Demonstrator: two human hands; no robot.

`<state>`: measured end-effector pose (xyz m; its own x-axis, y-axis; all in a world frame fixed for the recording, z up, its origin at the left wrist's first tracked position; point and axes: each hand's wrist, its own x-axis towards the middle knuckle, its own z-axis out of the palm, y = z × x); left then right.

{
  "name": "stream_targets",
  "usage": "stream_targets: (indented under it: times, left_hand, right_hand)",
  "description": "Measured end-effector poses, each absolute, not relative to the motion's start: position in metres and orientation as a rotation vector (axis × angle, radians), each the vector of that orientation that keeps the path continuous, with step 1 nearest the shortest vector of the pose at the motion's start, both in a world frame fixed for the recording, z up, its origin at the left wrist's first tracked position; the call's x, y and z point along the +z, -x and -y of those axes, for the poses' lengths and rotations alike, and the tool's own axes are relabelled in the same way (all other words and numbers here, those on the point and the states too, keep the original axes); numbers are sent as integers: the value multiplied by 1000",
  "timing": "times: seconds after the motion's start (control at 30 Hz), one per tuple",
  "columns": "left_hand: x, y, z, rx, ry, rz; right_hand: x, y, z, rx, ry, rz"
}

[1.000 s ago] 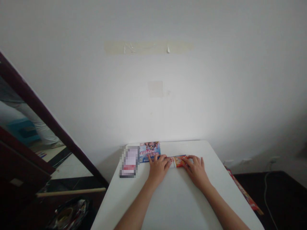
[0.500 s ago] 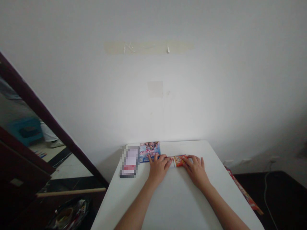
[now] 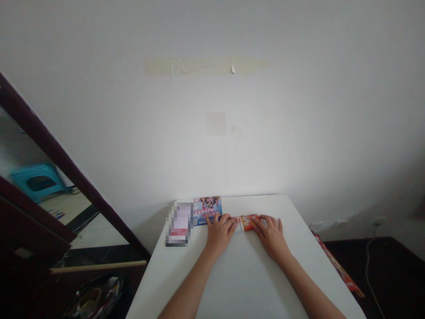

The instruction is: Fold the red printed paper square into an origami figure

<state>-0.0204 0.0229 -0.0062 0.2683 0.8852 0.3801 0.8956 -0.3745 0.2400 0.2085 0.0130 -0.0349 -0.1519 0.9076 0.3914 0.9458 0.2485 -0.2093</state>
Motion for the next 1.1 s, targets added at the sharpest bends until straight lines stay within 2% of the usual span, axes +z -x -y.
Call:
stream_targets:
  times: [1.1]
  left_hand:
    - [-4, 19, -19, -715, 2468, 1738]
  right_hand:
    - [-31, -214, -10, -109, 1692, 1995]
